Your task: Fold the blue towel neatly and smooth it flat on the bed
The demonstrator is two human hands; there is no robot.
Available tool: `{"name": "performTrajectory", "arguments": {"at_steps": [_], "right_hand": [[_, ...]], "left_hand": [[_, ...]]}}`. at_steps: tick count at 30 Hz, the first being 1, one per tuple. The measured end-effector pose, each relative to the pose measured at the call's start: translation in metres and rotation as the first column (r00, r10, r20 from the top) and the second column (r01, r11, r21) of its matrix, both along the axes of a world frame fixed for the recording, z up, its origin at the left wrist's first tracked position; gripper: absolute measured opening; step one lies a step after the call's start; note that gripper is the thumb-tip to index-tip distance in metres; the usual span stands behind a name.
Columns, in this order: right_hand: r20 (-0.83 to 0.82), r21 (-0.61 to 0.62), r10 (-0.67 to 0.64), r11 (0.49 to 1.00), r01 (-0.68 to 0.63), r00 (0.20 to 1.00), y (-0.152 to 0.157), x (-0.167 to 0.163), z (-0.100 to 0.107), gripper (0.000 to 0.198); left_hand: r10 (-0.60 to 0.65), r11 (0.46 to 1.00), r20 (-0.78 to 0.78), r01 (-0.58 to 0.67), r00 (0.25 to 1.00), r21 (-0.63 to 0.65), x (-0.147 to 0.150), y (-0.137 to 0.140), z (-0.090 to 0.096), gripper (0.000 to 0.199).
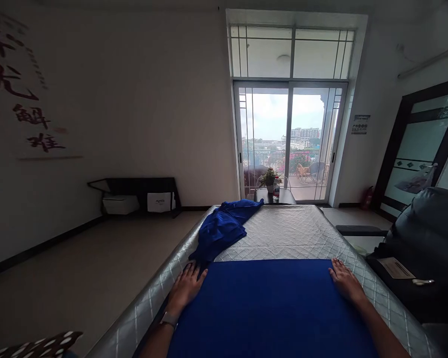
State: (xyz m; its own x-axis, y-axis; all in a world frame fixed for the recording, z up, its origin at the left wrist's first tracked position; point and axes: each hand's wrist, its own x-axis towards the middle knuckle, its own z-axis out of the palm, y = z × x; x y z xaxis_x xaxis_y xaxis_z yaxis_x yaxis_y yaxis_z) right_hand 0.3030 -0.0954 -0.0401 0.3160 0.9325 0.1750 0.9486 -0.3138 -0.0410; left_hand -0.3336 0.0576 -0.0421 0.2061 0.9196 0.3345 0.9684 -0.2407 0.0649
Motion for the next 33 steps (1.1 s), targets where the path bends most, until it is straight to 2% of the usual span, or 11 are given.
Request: {"name": "performTrajectory", "arguments": {"at_steps": [6, 12, 15, 18, 22, 24, 26, 29, 30, 33], "right_hand": [[-0.003, 0.008, 0.04, 0.999, -0.04, 0.999, 0.002, 0.007, -0.007, 0.065], [-0.039, 0.003, 0.038, 0.999, -0.038, 0.999, 0.003, 0.011, -0.009, 0.066], [-0.046, 0.01, 0.042, 0.999, -0.042, 0.998, 0.001, 0.009, -0.005, 0.065], [-0.045, -0.003, 0.021, 1.0, -0.021, 0.999, -0.002, 0.004, 0.002, 0.065], [-0.043, -0.005, -0.013, 1.0, 0.013, 0.999, -0.007, -0.005, 0.017, 0.064], [-0.037, 0.029, -0.013, 0.999, 0.014, 0.999, -0.007, -0.017, 0.028, 0.063], [-0.049, 0.066, 0.037, 0.997, -0.034, 0.998, -0.005, -0.04, 0.042, 0.062], [-0.128, 0.093, 0.216, 0.974, -0.205, 0.968, 0.004, -0.097, 0.062, 0.061], [-0.161, 0.095, 0.289, 0.956, -0.277, 0.944, 0.008, -0.12, 0.068, 0.061], [-0.221, 0.079, 0.449, 0.893, -0.443, 0.866, 0.022, -0.19, 0.076, 0.062]], "left_hand": [[0.093, 0.988, -0.033, -0.096, 0.995, -0.118, 0.001, -0.004, 0.002, 0.066], [0.074, 0.98, -0.042, -0.08, 0.996, -0.181, -0.005, -0.006, 0.008, 0.065], [0.122, 0.979, -0.002, -0.121, 0.992, -0.162, -0.01, -0.006, 0.012, 0.066], [0.116, 0.988, 0.023, -0.113, 0.993, -0.108, -0.012, -0.006, 0.017, 0.063], [0.179, 0.971, 0.016, -0.175, 0.984, -0.161, -0.005, -0.008, 0.031, 0.069], [0.224, 0.966, 0.022, -0.219, 0.974, -0.138, 0.008, -0.013, 0.041, 0.074], [0.197, 0.98, 0.039, -0.195, 0.98, -0.048, 0.032, -0.021, 0.051, 0.07], [-0.022, 0.999, 0.05, 0.02, 0.999, 0.024, 0.089, -0.037, 0.061, 0.057], [-0.119, 0.993, 0.052, 0.119, 0.992, 0.018, 0.112, -0.042, 0.062, 0.054], [-0.294, 0.956, 0.055, 0.295, 0.954, -0.003, 0.177, -0.055, 0.058, 0.051]]}}
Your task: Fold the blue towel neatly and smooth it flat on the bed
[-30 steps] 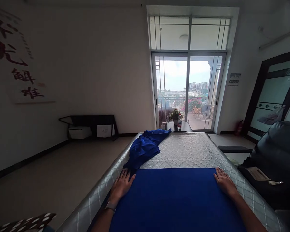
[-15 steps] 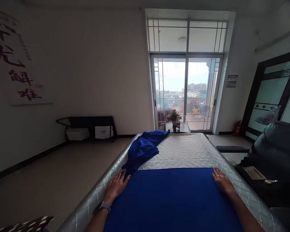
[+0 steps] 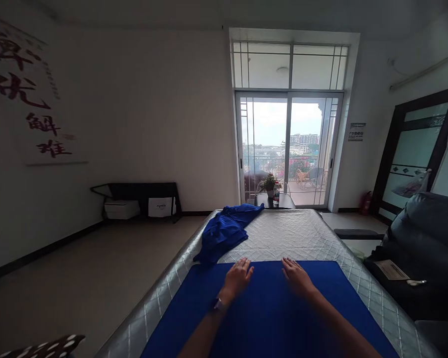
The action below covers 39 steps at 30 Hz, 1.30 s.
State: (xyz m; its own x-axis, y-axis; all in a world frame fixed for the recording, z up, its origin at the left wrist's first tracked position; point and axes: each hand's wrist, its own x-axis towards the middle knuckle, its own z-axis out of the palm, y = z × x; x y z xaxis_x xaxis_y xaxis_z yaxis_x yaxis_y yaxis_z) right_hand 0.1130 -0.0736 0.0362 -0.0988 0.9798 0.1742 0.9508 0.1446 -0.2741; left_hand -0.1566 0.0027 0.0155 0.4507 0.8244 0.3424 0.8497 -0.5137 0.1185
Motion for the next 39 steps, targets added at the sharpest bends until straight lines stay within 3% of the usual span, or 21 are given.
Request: {"name": "performTrajectory", "arguments": {"at_steps": [2, 5, 10, 15, 18, 21, 24, 29, 39], "right_hand": [[-0.001, -0.027, 0.058, 0.998, -0.058, 0.998, 0.008, -0.037, -0.001, 0.062], [0.008, -0.057, 0.056, 0.997, -0.056, 0.998, 0.015, -0.067, -0.008, 0.062], [0.019, -0.094, 0.017, 0.995, -0.016, 1.0, 0.015, -0.065, -0.019, 0.065], [0.046, -0.139, -0.038, 0.989, 0.044, 0.998, 0.005, -0.011, -0.021, 0.069], [0.093, -0.146, -0.165, 0.973, 0.178, 0.982, -0.007, 0.048, -0.022, 0.068], [0.145, -0.11, -0.311, 0.938, 0.328, 0.939, -0.02, 0.108, -0.029, 0.067], [0.167, -0.066, -0.408, 0.904, 0.423, 0.898, -0.023, 0.147, -0.04, 0.067], [0.192, -0.074, -0.426, 0.892, 0.446, 0.884, -0.016, 0.167, -0.053, 0.067], [0.21, -0.037, -0.455, 0.881, 0.472, 0.866, -0.019, 0.169, -0.049, 0.064]], "left_hand": [[-0.104, 0.994, -0.001, 0.104, 0.995, -0.025, 0.032, -0.004, -0.008, 0.052], [-0.194, 0.98, -0.022, 0.193, 0.981, -0.049, 0.054, -0.005, -0.023, 0.052], [-0.146, 0.988, -0.023, 0.144, 0.989, -0.053, 0.048, -0.001, -0.034, 0.057], [-0.017, 0.995, -0.069, 0.011, 0.997, -0.1, -0.004, 0.013, -0.035, 0.056], [0.013, 0.994, -0.134, -0.028, 0.991, -0.107, -0.059, 0.025, -0.04, 0.051], [0.151, 0.981, -0.136, -0.165, 0.979, -0.099, -0.112, 0.034, -0.044, 0.051], [0.249, 0.956, -0.142, -0.266, 0.958, -0.12, -0.145, 0.04, -0.043, 0.049], [0.269, 0.947, -0.174, -0.293, 0.947, -0.132, -0.16, 0.044, -0.038, 0.05], [0.261, 0.963, -0.126, -0.268, 0.957, -0.042, -0.153, 0.038, -0.037, 0.05]]}}
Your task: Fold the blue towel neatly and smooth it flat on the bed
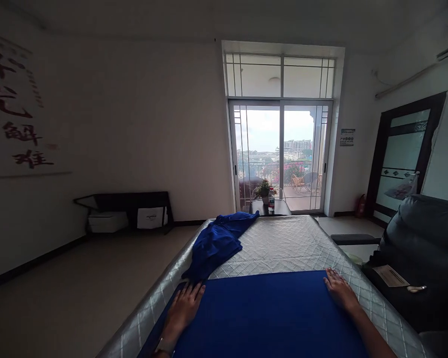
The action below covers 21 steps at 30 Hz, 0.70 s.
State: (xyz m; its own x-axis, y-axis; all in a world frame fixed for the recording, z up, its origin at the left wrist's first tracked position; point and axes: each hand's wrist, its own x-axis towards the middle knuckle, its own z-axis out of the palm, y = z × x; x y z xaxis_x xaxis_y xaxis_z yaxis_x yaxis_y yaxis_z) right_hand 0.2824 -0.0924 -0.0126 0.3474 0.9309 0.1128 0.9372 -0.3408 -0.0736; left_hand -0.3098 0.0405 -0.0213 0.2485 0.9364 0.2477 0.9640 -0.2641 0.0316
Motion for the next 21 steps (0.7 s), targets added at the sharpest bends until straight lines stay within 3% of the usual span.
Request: {"name": "performTrajectory", "arguments": {"at_steps": [3, 7, 9, 12, 17, 21], "right_hand": [[-0.031, 0.074, -0.026, 0.997, 0.028, 0.999, -0.003, -0.001, 0.003, 0.062], [-0.012, 0.158, 0.049, 0.986, -0.046, 0.999, -0.005, -0.013, 0.015, 0.06], [-0.02, 0.169, 0.117, 0.979, -0.112, 0.993, -0.002, -0.034, 0.024, 0.059], [-0.082, 0.179, 0.273, 0.95, -0.255, 0.958, 0.006, -0.086, 0.04, 0.059], [-0.181, 0.142, 0.48, 0.876, -0.461, 0.858, 0.023, -0.186, 0.045, 0.062], [-0.206, 0.097, 0.475, 0.88, -0.465, 0.856, 0.033, -0.222, 0.03, 0.064]], "left_hand": [[0.068, 0.997, 0.092, -0.07, 0.993, 0.028, 0.002, -0.008, 0.012, 0.047], [0.093, 0.985, 0.156, -0.114, 0.983, 0.133, 0.013, -0.02, 0.036, 0.051], [0.057, 0.985, 0.138, -0.078, 0.989, 0.152, 0.032, -0.027, 0.049, 0.052], [-0.101, 0.99, 0.104, 0.09, 0.989, 0.108, 0.081, -0.039, 0.061, 0.053], [-0.314, 0.949, 0.096, 0.31, 0.944, 0.059, 0.173, -0.053, 0.052, 0.052], [-0.341, 0.94, 0.107, 0.342, 0.934, 0.009, 0.205, -0.05, 0.03, 0.054]]}}
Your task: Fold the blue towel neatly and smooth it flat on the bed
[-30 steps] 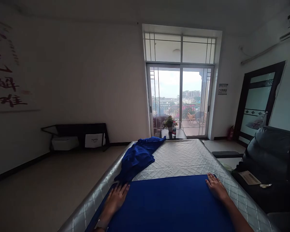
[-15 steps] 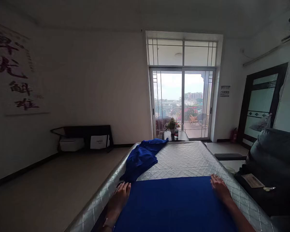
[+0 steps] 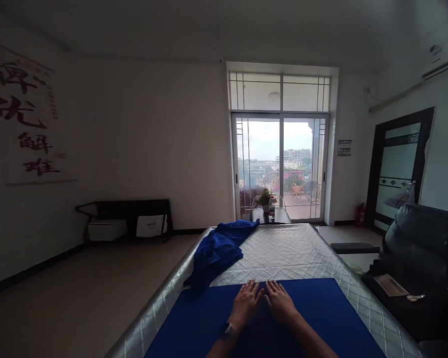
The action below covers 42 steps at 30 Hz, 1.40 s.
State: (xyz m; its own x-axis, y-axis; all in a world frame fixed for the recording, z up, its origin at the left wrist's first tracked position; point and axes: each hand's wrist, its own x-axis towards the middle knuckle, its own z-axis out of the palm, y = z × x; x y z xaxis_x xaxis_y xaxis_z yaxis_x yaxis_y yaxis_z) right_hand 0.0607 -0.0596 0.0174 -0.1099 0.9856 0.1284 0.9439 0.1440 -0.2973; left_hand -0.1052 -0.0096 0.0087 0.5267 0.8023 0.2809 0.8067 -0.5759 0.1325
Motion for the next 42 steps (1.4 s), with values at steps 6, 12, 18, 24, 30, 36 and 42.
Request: {"name": "performTrajectory", "arguments": {"at_steps": [6, 12, 18, 24, 30, 36, 42], "right_hand": [[-0.024, -0.018, -0.02, 1.0, 0.02, 1.0, 0.002, -0.001, -0.011, 0.066], [-0.021, -0.054, -0.007, 0.999, 0.006, 1.0, -0.004, 0.01, -0.003, 0.067], [0.07, -0.083, -0.125, 0.988, 0.131, 0.99, -0.021, 0.088, -0.004, 0.069], [0.227, -0.026, -0.341, 0.934, 0.356, 0.912, -0.03, 0.2, -0.034, 0.068], [0.253, 0.025, -0.485, 0.868, 0.495, 0.837, -0.026, 0.234, -0.056, 0.07], [0.238, 0.064, -0.467, 0.882, 0.467, 0.851, -0.025, 0.239, -0.065, 0.071], [0.197, 0.072, -0.462, 0.887, 0.457, 0.865, -0.024, 0.246, -0.07, 0.07]], "left_hand": [[0.017, 1.0, -0.038, -0.016, 0.999, 0.011, 0.0, 0.013, -0.025, 0.053], [0.002, 1.0, -0.076, -0.003, 0.997, -0.006, -0.017, 0.019, -0.026, 0.054], [0.118, 0.992, -0.139, -0.122, 0.983, -0.016, -0.101, 0.034, -0.025, 0.051], [0.214, 0.975, -0.151, -0.219, 0.965, -0.02, -0.203, 0.057, -0.036, 0.048], [0.337, 0.941, -0.038, -0.337, 0.941, 0.014, -0.235, 0.068, -0.042, 0.056], [0.432, 0.896, -0.028, -0.433, 0.901, -0.096, -0.233, 0.069, -0.041, 0.071], [0.462, 0.882, 0.015, -0.458, 0.887, -0.108, -0.235, 0.065, -0.039, 0.072]]}}
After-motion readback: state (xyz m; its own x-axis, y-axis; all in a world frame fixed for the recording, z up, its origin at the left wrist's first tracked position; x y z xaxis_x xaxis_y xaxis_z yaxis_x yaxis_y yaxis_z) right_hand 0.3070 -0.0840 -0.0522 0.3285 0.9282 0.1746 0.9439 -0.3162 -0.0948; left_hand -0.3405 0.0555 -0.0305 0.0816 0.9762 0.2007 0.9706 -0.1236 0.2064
